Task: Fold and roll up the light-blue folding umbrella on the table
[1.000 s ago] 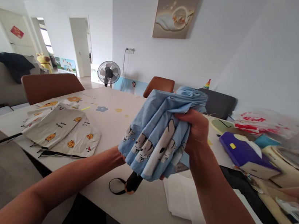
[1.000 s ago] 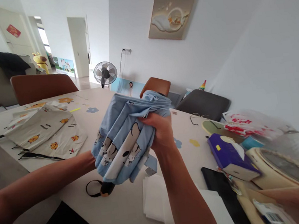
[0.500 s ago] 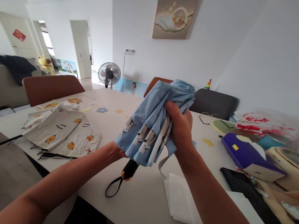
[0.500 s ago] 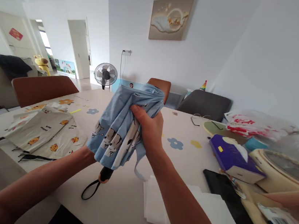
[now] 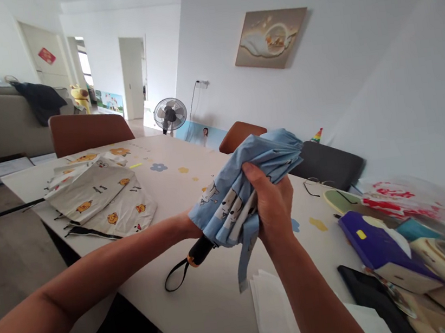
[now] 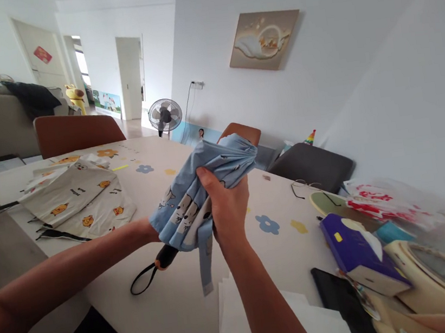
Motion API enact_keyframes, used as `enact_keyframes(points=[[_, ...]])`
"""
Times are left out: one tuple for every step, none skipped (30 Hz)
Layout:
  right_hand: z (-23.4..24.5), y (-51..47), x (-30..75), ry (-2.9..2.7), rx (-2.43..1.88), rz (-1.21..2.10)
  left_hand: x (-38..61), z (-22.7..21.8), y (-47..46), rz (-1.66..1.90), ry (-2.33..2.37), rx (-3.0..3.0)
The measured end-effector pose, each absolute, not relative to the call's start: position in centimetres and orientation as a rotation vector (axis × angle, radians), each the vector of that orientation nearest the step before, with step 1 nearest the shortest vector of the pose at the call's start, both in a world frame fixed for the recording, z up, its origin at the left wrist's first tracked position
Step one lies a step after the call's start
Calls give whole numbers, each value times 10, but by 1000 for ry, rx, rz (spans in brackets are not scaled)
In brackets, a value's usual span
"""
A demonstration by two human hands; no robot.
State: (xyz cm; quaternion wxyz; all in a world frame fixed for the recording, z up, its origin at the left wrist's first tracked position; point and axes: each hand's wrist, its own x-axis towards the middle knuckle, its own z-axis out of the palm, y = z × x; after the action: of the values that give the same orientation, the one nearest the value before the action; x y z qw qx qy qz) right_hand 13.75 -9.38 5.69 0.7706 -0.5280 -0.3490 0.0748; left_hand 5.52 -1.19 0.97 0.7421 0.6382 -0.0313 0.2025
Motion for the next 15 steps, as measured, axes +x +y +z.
enact_keyframes(points=[[57,-94,138,-733,-1154,184,56,7,-12,484,-64,1395],[57,-94,140,-710,-1160,211,57,4,-12,516,-41,1388],[56,-93,141,-688,-1158,240,57,0,-13,548,-13,1380],[54,-92,143,-671,-1146,266,58,-4,-15,575,17,1378],[53,-92,144,-657,-1124,284,59,-7,-16,597,48,1385],[51,-91,146,-647,-1098,292,59,-9,-18,606,70,1404],[50,-90,147,-641,-1075,293,59,-10,-19,610,76,1433],[49,-90,148,-641,-1057,292,58,-11,-20,616,73,1457],[48,-90,148,-641,-1043,291,58,-10,-21,618,66,1467],[48,-90,149,-642,-1034,295,57,-8,-21,605,47,1466],[48,-91,149,-641,-1023,304,56,-6,-20,571,26,1458],[49,-92,150,-638,-1010,324,55,-3,-19,516,10,1444],[50,-93,150,-637,-995,355,54,-1,-18,438,2,1419],[51,-94,151,-639,-979,394,54,0,-17,342,-4,1383],[52,-95,152,-643,-964,440,54,1,-16,244,-12,1334]])
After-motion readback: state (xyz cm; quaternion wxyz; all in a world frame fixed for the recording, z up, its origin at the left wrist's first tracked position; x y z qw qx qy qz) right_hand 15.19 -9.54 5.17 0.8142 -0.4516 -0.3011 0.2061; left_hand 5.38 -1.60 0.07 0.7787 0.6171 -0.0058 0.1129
